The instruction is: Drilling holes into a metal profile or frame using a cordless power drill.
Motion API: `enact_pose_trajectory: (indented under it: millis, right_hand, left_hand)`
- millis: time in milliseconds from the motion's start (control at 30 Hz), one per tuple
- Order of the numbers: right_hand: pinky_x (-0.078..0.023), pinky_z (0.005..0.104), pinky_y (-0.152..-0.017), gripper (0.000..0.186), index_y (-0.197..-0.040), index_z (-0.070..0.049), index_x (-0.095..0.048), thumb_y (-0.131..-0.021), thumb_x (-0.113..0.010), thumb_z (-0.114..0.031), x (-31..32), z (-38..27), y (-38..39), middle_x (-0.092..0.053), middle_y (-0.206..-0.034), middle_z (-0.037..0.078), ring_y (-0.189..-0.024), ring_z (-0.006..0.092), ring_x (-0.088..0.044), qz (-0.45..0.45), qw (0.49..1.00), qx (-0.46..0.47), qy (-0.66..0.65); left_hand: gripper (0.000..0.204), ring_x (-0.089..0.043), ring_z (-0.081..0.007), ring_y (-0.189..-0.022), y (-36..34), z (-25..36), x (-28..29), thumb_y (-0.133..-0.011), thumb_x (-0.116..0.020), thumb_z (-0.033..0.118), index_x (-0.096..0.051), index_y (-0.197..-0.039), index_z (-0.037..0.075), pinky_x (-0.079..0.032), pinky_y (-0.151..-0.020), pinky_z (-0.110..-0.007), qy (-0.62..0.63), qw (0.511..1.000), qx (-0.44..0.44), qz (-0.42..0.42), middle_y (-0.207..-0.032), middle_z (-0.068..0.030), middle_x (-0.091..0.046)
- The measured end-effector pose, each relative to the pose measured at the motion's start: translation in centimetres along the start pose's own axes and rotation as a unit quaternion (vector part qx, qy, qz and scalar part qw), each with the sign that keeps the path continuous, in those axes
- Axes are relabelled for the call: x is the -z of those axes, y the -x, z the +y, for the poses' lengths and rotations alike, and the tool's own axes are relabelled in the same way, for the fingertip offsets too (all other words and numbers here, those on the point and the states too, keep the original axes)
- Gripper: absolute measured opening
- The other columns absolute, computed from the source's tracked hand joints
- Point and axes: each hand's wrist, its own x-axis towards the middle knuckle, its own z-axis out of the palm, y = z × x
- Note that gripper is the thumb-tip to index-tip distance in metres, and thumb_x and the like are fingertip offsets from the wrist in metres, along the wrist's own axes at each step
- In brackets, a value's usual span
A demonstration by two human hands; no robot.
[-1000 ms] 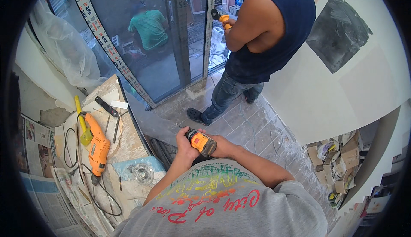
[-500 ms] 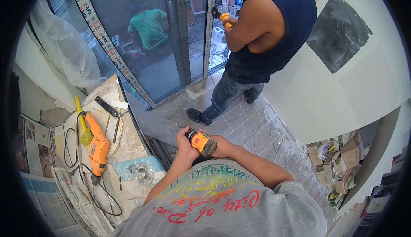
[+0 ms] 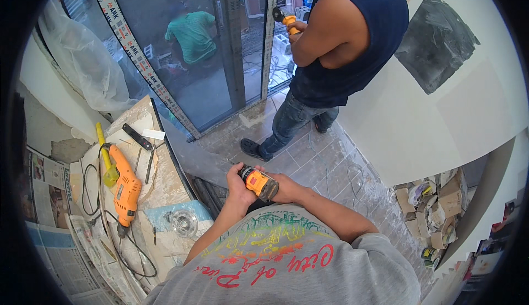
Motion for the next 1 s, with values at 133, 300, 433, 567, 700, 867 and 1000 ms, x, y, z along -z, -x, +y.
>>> enact_pose_trajectory:
  millis: [133, 300, 433, 567, 700, 867, 1000]
  right_hand:
    - [-0.048, 0.0392, -0.092, 0.051, -0.129, -0.009, -0.050, -0.081, -0.065, -0.021, 0.1, 0.0, 0.1, -0.060, -0.121, 0.017, -0.107, 0.0348, -0.060, 0.000, 1.000, 0.004, -0.003]
    - [-0.049, 0.0395, -0.091, 0.050, -0.128, -0.009, -0.050, -0.081, -0.065, -0.021, -0.1, 0.2, 0.1, -0.061, -0.118, 0.018, -0.106, 0.0351, -0.060, 0.001, 1.000, 0.007, -0.004]
    - [-0.049, 0.0401, -0.090, 0.050, -0.127, -0.009, -0.050, -0.081, -0.065, -0.022, -0.1, 0.4, 0.0, -0.062, -0.116, 0.018, -0.104, 0.0357, -0.061, -0.001, 1.000, -0.002, -0.002]
    - [-0.049, 0.0402, -0.090, 0.051, -0.127, -0.009, -0.050, -0.081, -0.066, -0.022, -0.1, 0.1, 0.0, -0.062, -0.116, 0.017, -0.104, 0.0358, -0.061, 0.004, 1.000, 0.001, -0.002]
    - [-0.049, 0.0398, -0.090, 0.052, -0.128, -0.009, -0.050, -0.081, -0.066, -0.022, 0.0, 0.0, 0.0, -0.061, -0.117, 0.018, -0.105, 0.0356, -0.061, -0.001, 1.000, -0.004, 0.005]
    - [-0.049, 0.0392, -0.091, 0.053, -0.129, -0.009, -0.050, -0.080, -0.067, -0.022, -0.1, 0.2, 0.0, -0.061, -0.119, 0.018, -0.105, 0.0354, -0.061, 0.002, 1.000, 0.003, -0.001]
    - [-0.049, 0.0394, -0.090, 0.055, -0.130, -0.009, -0.049, -0.079, -0.068, -0.021, -0.3, 0.9, 0.0, -0.061, -0.118, 0.017, -0.105, 0.0356, -0.061, 0.011, 1.000, 0.010, -0.018]
  left_hand:
    - [0.043, -0.059, -0.0314, -0.082, 0.1, -0.1, -0.1, -0.082, -0.052, 0.033, -0.051, -0.095, -0.008, -0.050, -0.081, -0.043, -0.014, 1.000, -0.008, -0.005, -0.085, -0.0186, -0.060]
    - [0.042, -0.060, -0.0311, -0.083, 0.4, -0.1, -0.4, -0.082, -0.052, 0.032, -0.051, -0.095, -0.007, -0.051, -0.081, -0.043, -0.020, 1.000, -0.013, 0.002, -0.085, -0.0186, -0.060]
    - [0.041, -0.060, -0.0312, -0.083, 0.2, -0.1, -0.2, -0.083, -0.053, 0.032, -0.051, -0.094, -0.007, -0.051, -0.081, -0.043, -0.009, 1.000, -0.019, 0.008, -0.085, -0.0184, -0.060]
    - [0.040, -0.060, -0.0316, -0.083, 0.4, 0.0, -0.3, -0.083, -0.052, 0.032, -0.051, -0.094, -0.007, -0.051, -0.081, -0.043, -0.019, 1.000, -0.017, 0.001, -0.085, -0.0184, -0.060]
    - [0.039, -0.060, -0.0320, -0.083, 0.3, -0.1, -0.2, -0.083, -0.052, 0.031, -0.051, -0.093, -0.007, -0.051, -0.081, -0.043, -0.019, 1.000, -0.021, -0.002, -0.085, -0.0187, -0.060]
    - [0.039, -0.060, -0.0321, -0.084, 0.3, -0.1, -0.3, -0.083, -0.051, 0.031, -0.051, -0.093, -0.007, -0.051, -0.081, -0.043, -0.016, 1.000, -0.018, 0.006, -0.084, -0.0188, -0.060]
    - [0.039, -0.061, -0.0322, -0.084, 0.9, -0.1, -0.9, -0.083, -0.052, 0.031, -0.051, -0.093, -0.007, -0.051, -0.081, -0.043, -0.027, 1.000, -0.013, 0.000, -0.084, -0.0187, -0.060]
